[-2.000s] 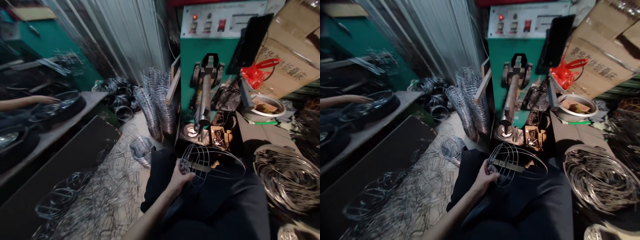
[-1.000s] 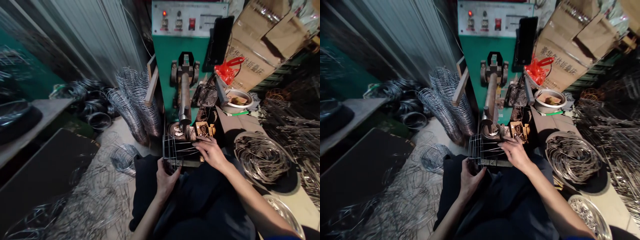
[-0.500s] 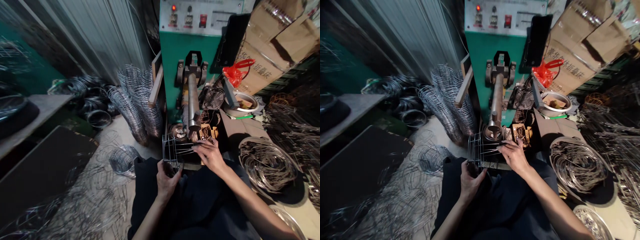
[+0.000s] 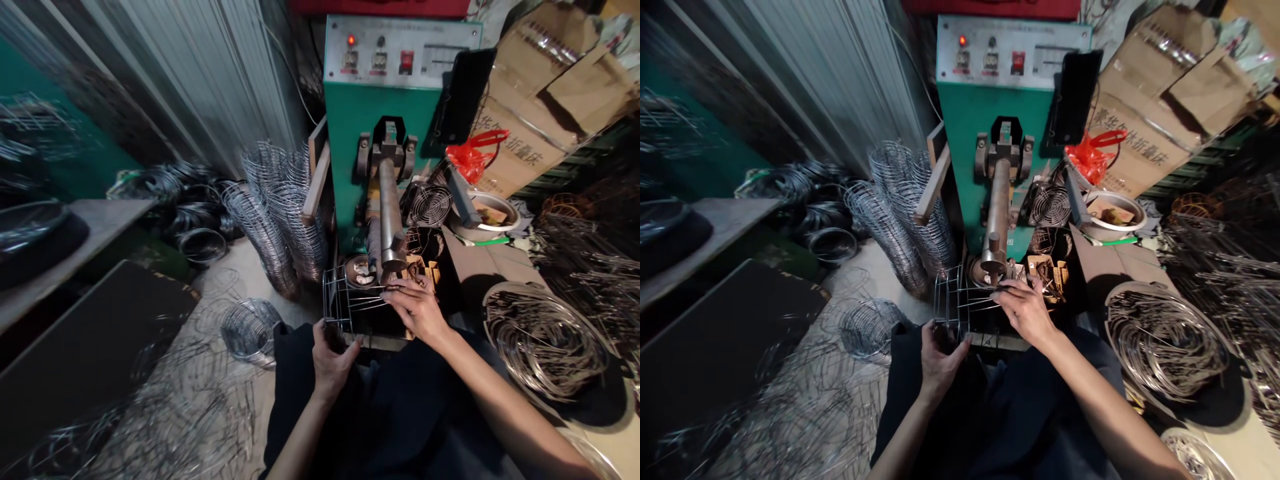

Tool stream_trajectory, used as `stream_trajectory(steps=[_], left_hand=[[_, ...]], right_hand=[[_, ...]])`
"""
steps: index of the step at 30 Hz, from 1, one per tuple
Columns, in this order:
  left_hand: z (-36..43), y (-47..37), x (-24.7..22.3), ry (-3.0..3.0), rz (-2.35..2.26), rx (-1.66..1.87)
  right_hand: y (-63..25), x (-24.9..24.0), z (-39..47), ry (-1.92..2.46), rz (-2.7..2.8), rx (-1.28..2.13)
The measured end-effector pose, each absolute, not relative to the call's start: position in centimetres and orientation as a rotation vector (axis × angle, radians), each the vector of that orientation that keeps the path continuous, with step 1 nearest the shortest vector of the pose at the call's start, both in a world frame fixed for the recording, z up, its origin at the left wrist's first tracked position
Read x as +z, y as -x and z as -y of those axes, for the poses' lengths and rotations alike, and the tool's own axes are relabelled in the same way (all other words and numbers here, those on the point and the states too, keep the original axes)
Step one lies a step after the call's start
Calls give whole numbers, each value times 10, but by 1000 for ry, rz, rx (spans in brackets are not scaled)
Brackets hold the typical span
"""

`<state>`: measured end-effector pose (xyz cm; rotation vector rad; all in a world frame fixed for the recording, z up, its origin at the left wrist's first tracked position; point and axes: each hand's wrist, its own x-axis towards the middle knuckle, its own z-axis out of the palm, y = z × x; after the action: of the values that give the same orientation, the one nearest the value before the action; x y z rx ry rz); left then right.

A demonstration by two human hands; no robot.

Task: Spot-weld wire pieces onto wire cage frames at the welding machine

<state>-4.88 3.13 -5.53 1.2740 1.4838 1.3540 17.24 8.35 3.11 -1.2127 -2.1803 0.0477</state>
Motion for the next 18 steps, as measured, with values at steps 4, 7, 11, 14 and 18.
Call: stream_trajectory(steps=[4,7,11,14,18], left_hand=[[-36,48,-55,-1277,-1501,1353],[-34,49,-52,-1300,-1510,1350],[-34,53,-49,-1343,-1519,1309],[-44,55,-48,-1347,-1491,1311],[-60,58,-48,-1365,-1471,1307]], right_hand=[[-170,26,-86,1233,2137,48],[-172,24,-86,1264,2106,51],[-182,25,-87,1311,2104,35],[-188,25,-93,1319,2104,24],[-186,23,-104,1338,2089,-17]])
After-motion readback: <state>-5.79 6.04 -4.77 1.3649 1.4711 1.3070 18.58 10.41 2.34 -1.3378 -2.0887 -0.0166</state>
